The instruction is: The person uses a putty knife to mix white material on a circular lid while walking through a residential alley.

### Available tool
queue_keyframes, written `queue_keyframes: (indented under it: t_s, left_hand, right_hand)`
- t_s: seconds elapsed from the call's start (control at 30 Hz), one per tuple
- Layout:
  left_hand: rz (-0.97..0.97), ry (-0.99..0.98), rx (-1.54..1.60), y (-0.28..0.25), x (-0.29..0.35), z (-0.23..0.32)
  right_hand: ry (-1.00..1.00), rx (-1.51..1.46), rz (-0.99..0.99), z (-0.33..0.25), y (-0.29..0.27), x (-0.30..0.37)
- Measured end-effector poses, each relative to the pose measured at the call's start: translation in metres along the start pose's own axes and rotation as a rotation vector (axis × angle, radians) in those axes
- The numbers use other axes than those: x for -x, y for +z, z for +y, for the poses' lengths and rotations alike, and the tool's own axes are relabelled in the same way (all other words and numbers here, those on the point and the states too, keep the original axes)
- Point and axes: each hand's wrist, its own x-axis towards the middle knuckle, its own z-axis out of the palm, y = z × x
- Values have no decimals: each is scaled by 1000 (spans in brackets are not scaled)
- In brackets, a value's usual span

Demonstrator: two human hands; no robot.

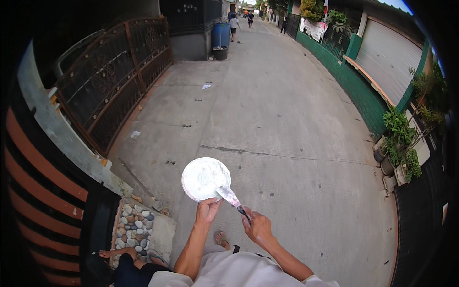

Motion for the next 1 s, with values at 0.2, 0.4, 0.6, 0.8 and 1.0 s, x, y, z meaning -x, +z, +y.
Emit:
queue_keyframes:
  t_s: [0.2, 0.4, 0.6, 0.8, 1.0]
  left_hand:
    - [-28, 45, -73, 57, -145, 42]
    - [58, 100, -152, 67, -305, 62]
    - [53, 128, -195, 94, -459, 77]
    - [44, 107, -192, 131, -602, 88]
    - [106, 60, -240, 130, -758, 123]
  right_hand:
    - [34, 2, 11, 6, 11, -154]
    - [-74, -7, 44, 41, 38, -313]
    - [14, 22, -120, 80, 46, -493]
    - [-91, 28, -21, 127, 57, -669]
    - [-83, 23, 18, 167, 95, -826]
